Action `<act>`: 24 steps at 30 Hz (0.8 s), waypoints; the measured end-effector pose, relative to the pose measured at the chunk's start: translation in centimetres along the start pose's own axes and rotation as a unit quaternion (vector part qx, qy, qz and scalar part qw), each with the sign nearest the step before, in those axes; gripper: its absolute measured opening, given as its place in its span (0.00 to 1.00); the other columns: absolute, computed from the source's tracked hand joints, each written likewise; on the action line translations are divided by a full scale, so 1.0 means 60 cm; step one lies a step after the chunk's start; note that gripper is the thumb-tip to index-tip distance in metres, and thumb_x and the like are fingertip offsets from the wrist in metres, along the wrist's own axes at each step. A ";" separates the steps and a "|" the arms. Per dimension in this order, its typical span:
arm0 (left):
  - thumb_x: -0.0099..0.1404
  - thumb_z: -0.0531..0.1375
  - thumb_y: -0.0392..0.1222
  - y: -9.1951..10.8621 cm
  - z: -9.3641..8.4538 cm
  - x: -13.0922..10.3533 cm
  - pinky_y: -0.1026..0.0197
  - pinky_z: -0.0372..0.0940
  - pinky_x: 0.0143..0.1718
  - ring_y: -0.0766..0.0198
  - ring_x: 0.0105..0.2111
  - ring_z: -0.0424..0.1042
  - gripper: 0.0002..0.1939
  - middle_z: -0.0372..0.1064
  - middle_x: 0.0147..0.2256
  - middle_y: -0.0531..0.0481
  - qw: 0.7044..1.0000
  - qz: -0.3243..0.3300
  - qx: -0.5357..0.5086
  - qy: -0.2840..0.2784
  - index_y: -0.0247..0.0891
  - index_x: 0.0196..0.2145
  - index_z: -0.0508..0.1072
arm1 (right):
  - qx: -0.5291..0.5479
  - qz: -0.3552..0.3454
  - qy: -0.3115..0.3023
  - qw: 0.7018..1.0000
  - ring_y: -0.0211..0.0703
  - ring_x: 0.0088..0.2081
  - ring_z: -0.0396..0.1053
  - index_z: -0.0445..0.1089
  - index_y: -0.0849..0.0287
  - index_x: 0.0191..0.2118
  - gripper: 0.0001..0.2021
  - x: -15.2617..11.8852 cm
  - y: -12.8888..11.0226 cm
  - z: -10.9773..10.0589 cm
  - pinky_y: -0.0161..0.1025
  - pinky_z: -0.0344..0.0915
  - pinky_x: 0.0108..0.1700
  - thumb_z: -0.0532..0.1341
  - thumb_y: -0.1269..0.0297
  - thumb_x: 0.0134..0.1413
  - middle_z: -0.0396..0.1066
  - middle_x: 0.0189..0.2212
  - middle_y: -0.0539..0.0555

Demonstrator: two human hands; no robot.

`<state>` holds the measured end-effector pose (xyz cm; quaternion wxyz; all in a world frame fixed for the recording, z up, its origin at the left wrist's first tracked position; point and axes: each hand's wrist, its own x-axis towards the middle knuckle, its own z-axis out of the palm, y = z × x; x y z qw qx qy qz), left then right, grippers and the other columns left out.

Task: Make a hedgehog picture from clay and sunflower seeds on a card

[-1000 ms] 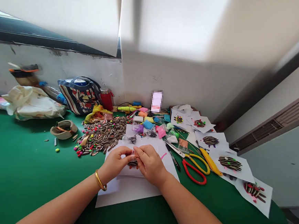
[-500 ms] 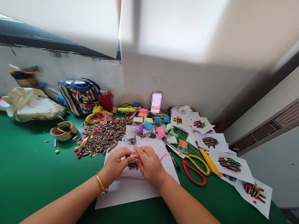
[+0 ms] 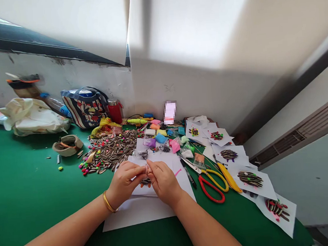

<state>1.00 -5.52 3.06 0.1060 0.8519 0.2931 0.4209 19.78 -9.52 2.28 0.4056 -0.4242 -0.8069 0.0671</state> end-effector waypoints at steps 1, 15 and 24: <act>0.66 0.59 0.40 0.001 -0.001 0.001 0.57 0.59 0.39 0.64 0.31 0.71 0.06 0.75 0.30 0.52 1.000 0.013 0.001 -0.002 0.42 0.40 0.75 | 0.003 0.002 -0.001 1.000 0.49 0.48 0.66 0.53 0.55 0.64 0.23 0.000 -0.001 0.001 0.50 0.67 0.50 0.49 0.67 0.66 0.69 0.47 0.59; 0.66 0.58 0.37 0.002 -0.007 0.004 0.57 0.58 0.38 0.64 0.31 0.71 0.04 0.74 0.29 0.52 1.000 0.003 0.012 -0.002 0.41 0.37 0.74 | -0.004 0.021 -0.004 1.000 0.49 0.47 0.67 0.59 0.58 0.61 0.19 0.003 0.004 0.001 0.49 0.68 0.49 0.50 0.65 0.66 0.71 0.45 0.59; 0.65 0.59 0.38 -0.006 -0.006 0.005 0.58 0.61 0.39 0.63 0.32 0.71 0.04 0.75 0.30 0.52 0.999 -0.042 -0.015 0.008 0.40 0.33 0.74 | -0.015 0.021 0.007 1.000 0.49 0.47 0.68 0.60 0.57 0.60 0.19 0.003 0.007 0.001 0.49 0.68 0.48 0.50 0.64 0.66 0.72 0.44 0.59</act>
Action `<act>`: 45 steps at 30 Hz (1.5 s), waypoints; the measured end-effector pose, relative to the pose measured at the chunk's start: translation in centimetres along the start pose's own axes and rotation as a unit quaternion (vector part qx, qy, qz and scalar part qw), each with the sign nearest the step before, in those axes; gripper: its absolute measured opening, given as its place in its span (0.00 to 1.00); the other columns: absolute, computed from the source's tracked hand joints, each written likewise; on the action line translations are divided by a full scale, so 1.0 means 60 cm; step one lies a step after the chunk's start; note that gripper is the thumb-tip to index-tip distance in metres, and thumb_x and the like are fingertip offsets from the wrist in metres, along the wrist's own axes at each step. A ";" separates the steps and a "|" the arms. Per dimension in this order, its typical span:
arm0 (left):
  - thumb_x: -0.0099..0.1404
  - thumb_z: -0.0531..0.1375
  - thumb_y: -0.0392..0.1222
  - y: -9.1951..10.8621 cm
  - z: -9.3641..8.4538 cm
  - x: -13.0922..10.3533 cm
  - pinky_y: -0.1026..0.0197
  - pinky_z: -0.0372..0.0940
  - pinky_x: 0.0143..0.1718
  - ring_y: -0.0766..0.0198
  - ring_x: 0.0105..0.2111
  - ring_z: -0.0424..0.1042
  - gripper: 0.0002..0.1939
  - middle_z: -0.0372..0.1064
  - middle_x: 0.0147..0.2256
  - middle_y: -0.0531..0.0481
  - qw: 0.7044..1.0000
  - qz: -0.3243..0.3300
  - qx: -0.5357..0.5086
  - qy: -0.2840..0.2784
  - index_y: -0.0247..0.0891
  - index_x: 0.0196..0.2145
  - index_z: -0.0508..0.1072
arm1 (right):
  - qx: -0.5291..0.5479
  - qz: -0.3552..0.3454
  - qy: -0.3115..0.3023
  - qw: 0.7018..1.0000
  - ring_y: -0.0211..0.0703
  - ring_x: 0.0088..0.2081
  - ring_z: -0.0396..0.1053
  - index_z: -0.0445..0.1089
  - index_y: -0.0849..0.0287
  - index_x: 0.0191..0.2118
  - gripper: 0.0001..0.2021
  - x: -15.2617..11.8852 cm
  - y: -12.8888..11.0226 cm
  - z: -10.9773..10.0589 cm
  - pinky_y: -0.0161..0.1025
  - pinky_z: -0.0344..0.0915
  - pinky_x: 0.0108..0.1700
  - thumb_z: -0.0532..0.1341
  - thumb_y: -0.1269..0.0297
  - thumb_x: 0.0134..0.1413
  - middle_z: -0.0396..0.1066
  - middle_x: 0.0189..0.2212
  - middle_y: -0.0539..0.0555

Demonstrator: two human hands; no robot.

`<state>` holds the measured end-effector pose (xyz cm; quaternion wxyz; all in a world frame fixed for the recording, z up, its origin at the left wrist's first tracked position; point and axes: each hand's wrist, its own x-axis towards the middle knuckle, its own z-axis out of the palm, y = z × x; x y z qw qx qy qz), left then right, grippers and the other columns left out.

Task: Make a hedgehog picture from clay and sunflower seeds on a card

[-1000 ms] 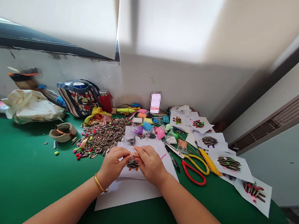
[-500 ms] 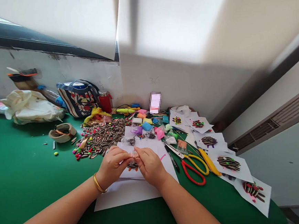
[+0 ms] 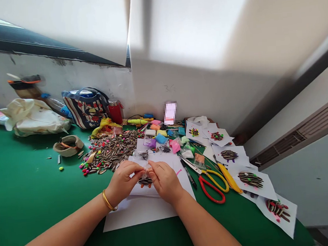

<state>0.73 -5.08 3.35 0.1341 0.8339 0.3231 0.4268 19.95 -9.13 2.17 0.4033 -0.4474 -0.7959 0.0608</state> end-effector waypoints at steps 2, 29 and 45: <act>0.64 0.60 0.38 0.001 0.001 0.001 0.58 0.62 0.39 0.63 0.32 0.72 0.03 0.75 0.30 0.52 1.000 -0.022 -0.009 0.008 0.41 0.33 0.74 | 0.000 0.006 0.002 1.000 0.49 0.47 0.68 0.60 0.57 0.60 0.19 0.000 0.000 -0.001 0.50 0.68 0.49 0.50 0.64 0.66 0.72 0.45 0.59; 0.66 0.57 0.41 -0.014 0.004 -0.002 0.60 0.65 0.39 0.61 0.35 0.75 0.10 0.78 0.36 0.51 0.995 -0.088 -0.005 -0.037 0.43 0.44 0.76 | 0.002 0.021 0.008 1.000 0.49 0.50 0.65 0.59 0.57 0.61 0.20 -0.004 0.009 0.002 0.49 0.65 0.52 0.51 0.66 0.65 0.69 0.48 0.59; 0.63 0.60 0.50 -0.012 0.006 0.010 0.50 0.68 0.46 0.56 0.39 0.77 0.19 0.77 0.39 0.45 0.870 -0.290 -0.397 0.036 0.38 0.47 0.65 | -0.210 0.148 0.042 0.965 0.53 0.49 0.65 0.65 0.60 0.57 0.19 -0.002 0.093 -0.028 0.51 0.59 0.51 0.54 0.64 0.61 0.71 0.47 0.61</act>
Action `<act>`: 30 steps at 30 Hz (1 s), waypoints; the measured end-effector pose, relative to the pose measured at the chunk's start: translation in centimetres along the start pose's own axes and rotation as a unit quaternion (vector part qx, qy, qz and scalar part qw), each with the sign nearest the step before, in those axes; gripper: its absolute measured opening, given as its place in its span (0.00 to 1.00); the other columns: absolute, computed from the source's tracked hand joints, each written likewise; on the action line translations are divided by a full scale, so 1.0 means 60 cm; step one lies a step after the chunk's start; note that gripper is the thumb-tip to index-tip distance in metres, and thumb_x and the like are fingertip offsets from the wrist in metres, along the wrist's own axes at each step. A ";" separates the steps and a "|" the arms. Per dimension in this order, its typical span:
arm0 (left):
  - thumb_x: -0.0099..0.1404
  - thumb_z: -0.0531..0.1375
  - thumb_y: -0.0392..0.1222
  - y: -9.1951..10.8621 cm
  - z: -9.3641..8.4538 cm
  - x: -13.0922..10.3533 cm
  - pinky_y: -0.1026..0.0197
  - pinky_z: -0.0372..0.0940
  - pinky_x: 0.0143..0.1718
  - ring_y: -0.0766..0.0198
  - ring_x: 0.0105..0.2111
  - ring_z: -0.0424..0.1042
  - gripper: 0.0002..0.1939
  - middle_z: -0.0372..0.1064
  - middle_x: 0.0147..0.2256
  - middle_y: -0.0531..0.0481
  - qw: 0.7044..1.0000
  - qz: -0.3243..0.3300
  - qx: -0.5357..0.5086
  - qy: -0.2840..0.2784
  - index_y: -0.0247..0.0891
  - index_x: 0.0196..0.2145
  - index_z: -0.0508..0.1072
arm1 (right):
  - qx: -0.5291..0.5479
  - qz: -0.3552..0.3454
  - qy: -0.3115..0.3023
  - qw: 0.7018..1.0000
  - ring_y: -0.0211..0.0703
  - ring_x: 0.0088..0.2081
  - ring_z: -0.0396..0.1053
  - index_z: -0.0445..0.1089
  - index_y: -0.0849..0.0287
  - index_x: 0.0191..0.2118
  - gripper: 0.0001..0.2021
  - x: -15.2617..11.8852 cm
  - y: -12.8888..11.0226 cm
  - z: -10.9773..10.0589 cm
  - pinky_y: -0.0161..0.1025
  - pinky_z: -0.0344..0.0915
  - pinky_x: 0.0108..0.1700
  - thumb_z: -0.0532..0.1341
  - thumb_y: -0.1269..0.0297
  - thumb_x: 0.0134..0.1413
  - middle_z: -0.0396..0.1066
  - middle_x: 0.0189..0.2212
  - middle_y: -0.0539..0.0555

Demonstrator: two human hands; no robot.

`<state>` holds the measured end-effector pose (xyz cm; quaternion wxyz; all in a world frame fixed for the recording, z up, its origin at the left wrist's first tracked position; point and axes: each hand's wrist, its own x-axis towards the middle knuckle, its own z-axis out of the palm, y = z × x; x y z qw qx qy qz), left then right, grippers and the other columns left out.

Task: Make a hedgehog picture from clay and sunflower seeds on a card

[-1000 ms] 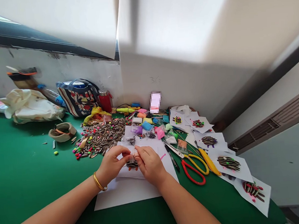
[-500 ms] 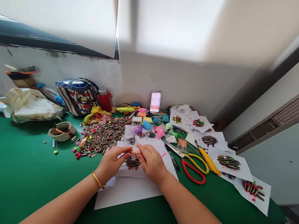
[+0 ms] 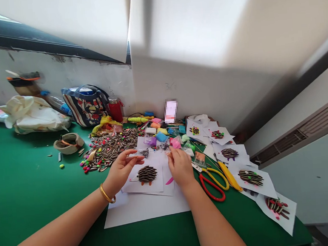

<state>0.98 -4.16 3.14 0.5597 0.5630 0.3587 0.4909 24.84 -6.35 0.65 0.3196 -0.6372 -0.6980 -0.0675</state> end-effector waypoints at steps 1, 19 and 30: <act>0.62 0.61 0.50 0.003 0.001 0.001 0.50 0.67 0.46 0.55 0.39 0.77 0.20 0.77 0.38 0.44 1.000 -0.017 -0.017 -0.004 0.37 0.47 0.66 | -0.038 0.019 -0.013 0.999 0.54 0.49 0.65 0.66 0.59 0.56 0.18 0.001 0.010 0.002 0.52 0.58 0.51 0.54 0.64 0.60 0.71 0.47 0.60; 0.55 0.66 0.47 0.017 0.018 -0.014 0.61 0.66 0.28 0.63 0.25 0.71 0.12 0.72 0.24 0.50 0.988 -0.119 -0.066 -0.073 0.34 0.32 0.76 | 0.089 -0.146 -0.030 0.985 0.49 0.46 0.63 0.68 0.55 0.53 0.15 -0.015 -0.112 -0.052 0.48 0.58 0.50 0.55 0.62 0.62 0.70 0.43 0.56; 0.56 0.67 0.47 0.032 0.026 -0.027 0.61 0.65 0.28 0.64 0.24 0.72 0.22 0.74 0.26 0.51 0.982 -0.115 -0.103 -0.109 0.37 0.43 0.64 | 0.193 -0.095 -0.074 0.974 0.48 0.40 0.66 0.74 0.52 0.44 0.09 -0.007 -0.148 -0.075 0.46 0.61 0.45 0.62 0.59 0.59 0.72 0.35 0.54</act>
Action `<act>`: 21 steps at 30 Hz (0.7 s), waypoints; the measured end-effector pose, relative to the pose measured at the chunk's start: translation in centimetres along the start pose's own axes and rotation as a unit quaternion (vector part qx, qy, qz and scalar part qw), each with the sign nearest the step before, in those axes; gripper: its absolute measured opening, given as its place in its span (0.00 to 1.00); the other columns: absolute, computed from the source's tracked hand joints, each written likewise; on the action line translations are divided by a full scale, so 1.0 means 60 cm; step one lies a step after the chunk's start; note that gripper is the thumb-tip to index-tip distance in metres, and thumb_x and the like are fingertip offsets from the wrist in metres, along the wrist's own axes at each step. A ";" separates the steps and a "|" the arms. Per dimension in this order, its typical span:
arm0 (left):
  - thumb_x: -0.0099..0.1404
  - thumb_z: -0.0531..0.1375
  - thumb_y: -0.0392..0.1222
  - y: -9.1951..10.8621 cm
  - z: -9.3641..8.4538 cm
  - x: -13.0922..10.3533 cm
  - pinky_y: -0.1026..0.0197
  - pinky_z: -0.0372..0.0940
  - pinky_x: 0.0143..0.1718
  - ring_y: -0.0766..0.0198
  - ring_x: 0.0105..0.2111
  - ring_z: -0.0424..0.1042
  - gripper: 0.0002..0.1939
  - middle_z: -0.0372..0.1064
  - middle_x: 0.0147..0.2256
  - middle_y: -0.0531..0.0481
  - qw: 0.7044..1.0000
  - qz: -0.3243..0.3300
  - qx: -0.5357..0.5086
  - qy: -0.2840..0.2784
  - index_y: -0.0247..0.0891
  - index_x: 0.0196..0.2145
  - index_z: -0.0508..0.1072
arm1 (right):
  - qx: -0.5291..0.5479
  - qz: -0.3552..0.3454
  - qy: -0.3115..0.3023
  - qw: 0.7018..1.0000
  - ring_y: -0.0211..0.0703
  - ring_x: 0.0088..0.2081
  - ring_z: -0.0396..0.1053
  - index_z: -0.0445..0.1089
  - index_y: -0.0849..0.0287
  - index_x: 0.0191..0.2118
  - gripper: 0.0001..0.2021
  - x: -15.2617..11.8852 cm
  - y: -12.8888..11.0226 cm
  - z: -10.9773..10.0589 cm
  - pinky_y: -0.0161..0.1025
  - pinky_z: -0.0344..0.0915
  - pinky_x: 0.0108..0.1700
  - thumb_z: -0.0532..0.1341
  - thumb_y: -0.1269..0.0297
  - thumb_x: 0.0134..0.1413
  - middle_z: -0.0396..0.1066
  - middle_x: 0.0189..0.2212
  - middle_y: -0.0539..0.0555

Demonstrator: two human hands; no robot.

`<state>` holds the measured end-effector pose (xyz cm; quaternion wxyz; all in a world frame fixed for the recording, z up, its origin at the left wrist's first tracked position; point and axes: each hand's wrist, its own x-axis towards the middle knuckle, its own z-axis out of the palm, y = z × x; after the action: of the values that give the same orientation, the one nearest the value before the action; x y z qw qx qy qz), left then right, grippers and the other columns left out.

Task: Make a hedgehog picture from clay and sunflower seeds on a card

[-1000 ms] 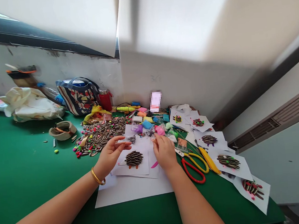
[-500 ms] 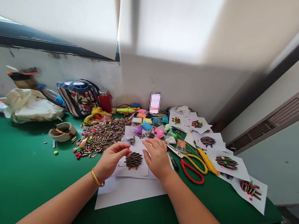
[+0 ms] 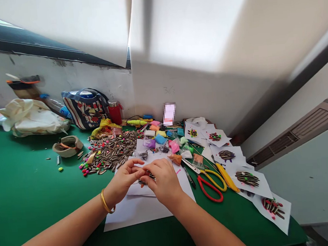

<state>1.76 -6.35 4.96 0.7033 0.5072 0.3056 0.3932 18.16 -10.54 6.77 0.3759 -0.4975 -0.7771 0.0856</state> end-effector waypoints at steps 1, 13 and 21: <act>0.56 0.67 0.47 -0.001 -0.001 0.000 0.61 0.65 0.28 0.64 0.24 0.72 0.22 0.74 0.26 0.51 1.000 -0.001 -0.004 -0.005 0.37 0.43 0.64 | 0.030 0.009 0.005 1.000 0.47 0.40 0.66 0.74 0.52 0.42 0.08 0.000 0.001 0.004 0.46 0.62 0.44 0.62 0.59 0.59 0.71 0.34 0.53; 0.58 0.66 0.47 -0.012 -0.008 0.006 0.60 0.66 0.29 0.61 0.28 0.75 0.17 0.74 0.32 0.48 0.999 -0.024 -0.022 -0.017 0.35 0.40 0.70 | 0.161 0.041 0.069 0.984 0.43 0.39 0.66 0.76 0.51 0.42 0.08 -0.020 0.047 0.043 0.42 0.67 0.42 0.60 0.62 0.60 0.67 0.34 0.53; 0.54 0.68 0.48 -0.019 -0.010 0.010 0.60 0.65 0.30 0.61 0.27 0.74 0.20 0.74 0.30 0.48 0.999 -0.049 -0.012 -0.015 0.35 0.40 0.71 | 0.126 0.015 0.077 0.989 0.44 0.40 0.65 0.75 0.53 0.38 0.05 -0.024 0.052 0.045 0.43 0.65 0.43 0.61 0.64 0.59 0.68 0.34 0.53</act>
<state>1.85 -5.75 3.68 0.7322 0.4892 0.3146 0.3544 18.89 -9.57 2.60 0.4933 -0.4627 -0.7211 0.1501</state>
